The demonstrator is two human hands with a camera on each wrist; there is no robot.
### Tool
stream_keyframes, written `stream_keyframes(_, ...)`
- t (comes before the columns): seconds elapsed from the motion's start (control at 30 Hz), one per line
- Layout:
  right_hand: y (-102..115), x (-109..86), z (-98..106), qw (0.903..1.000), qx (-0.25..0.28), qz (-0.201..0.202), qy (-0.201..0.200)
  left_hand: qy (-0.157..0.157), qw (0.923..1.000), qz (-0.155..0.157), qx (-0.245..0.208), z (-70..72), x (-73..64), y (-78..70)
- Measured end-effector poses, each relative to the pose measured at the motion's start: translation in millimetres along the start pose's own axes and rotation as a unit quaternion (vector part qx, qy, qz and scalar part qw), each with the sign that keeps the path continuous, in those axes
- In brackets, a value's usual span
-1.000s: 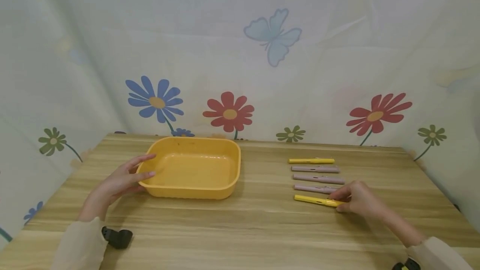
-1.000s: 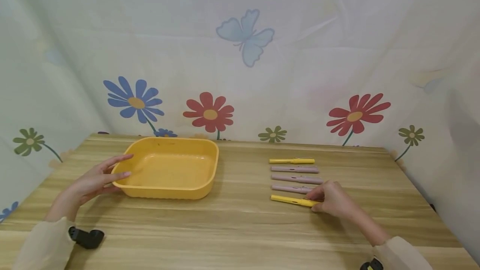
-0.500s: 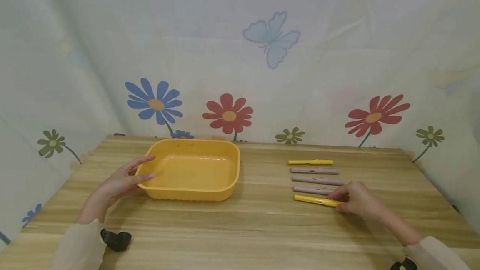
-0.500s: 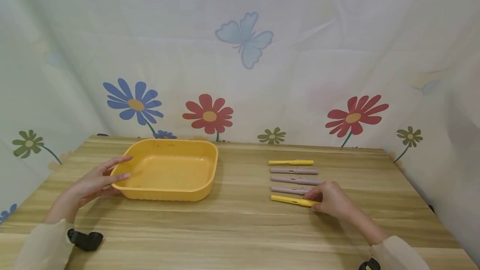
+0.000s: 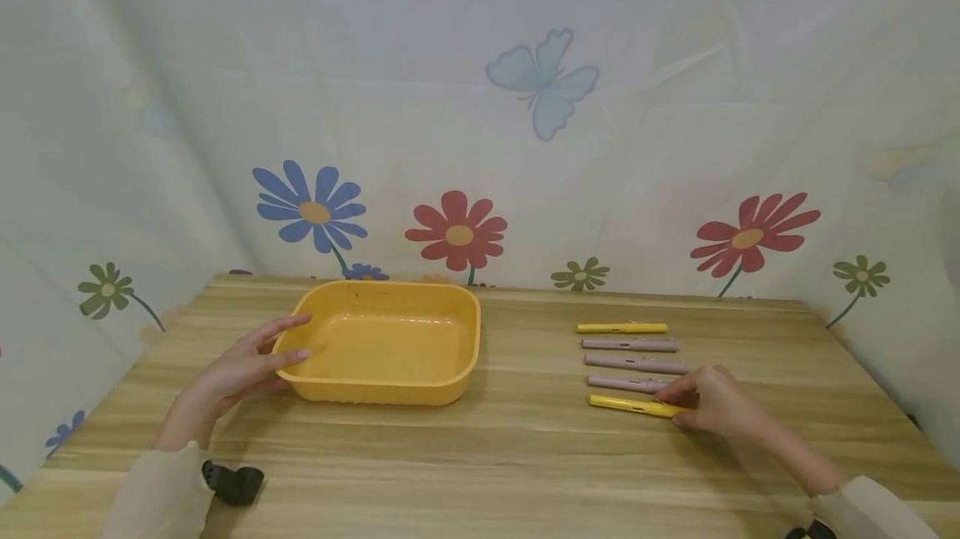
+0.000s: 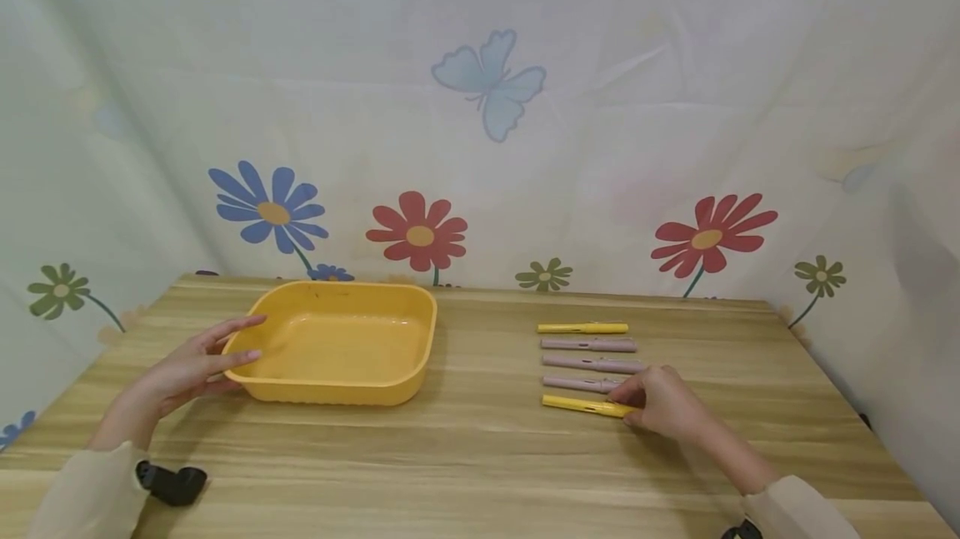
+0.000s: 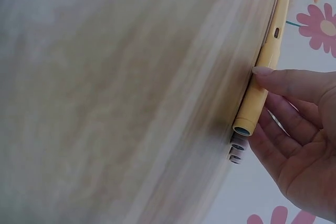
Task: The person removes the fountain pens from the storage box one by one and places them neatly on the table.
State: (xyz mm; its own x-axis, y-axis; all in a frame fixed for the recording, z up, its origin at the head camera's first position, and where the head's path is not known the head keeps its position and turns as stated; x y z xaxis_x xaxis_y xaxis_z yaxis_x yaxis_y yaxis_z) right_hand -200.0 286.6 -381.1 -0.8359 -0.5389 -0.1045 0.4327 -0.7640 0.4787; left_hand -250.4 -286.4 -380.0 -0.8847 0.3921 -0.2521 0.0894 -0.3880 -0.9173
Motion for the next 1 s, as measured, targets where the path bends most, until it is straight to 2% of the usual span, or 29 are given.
stream_keyframes(0.43,2,1.2,0,1.0000,0.001,0.004,0.006,-0.003,0.9999,0.010,0.000,-1.4,-1.5,-2.2)
stream_keyframes(0.57,0,-0.3,1,0.9993,0.035,0.009,0.003,-0.001,0.9999,0.011,-0.001,-1.5,-0.8,-2.5)
stream_keyframes(0.73,1,-2.7,6,0.9955,0.094,-0.003,-0.007,-0.004,0.9998,0.018,0.001,-1.3,-0.1,-1.9)
stream_keyframes(0.87,4,-3.3,11,0.9929,0.114,-0.032,-0.009,-0.004,0.9998,0.021,0.002,-1.5,-0.2,-2.1)
stream_keyframes(1.0,10,-1.8,16,0.9918,0.122,-0.035,-0.016,-0.004,0.9998,0.020,0.001,-1.6,-0.2,-2.0)
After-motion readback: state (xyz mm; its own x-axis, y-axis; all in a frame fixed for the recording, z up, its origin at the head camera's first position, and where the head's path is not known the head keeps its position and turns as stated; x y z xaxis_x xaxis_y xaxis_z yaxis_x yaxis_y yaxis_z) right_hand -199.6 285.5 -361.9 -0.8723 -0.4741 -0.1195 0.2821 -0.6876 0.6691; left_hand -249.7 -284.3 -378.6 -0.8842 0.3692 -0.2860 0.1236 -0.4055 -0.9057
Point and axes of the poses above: each hand's wrist, its own x-axis towards the middle knuckle, its own z-axis out of the back of the hand, y = z × x, the point moved 2 cm from there along x, towards the middle knuckle, and after that the axes turned 10 degrees about y, right-handed, at the moved point
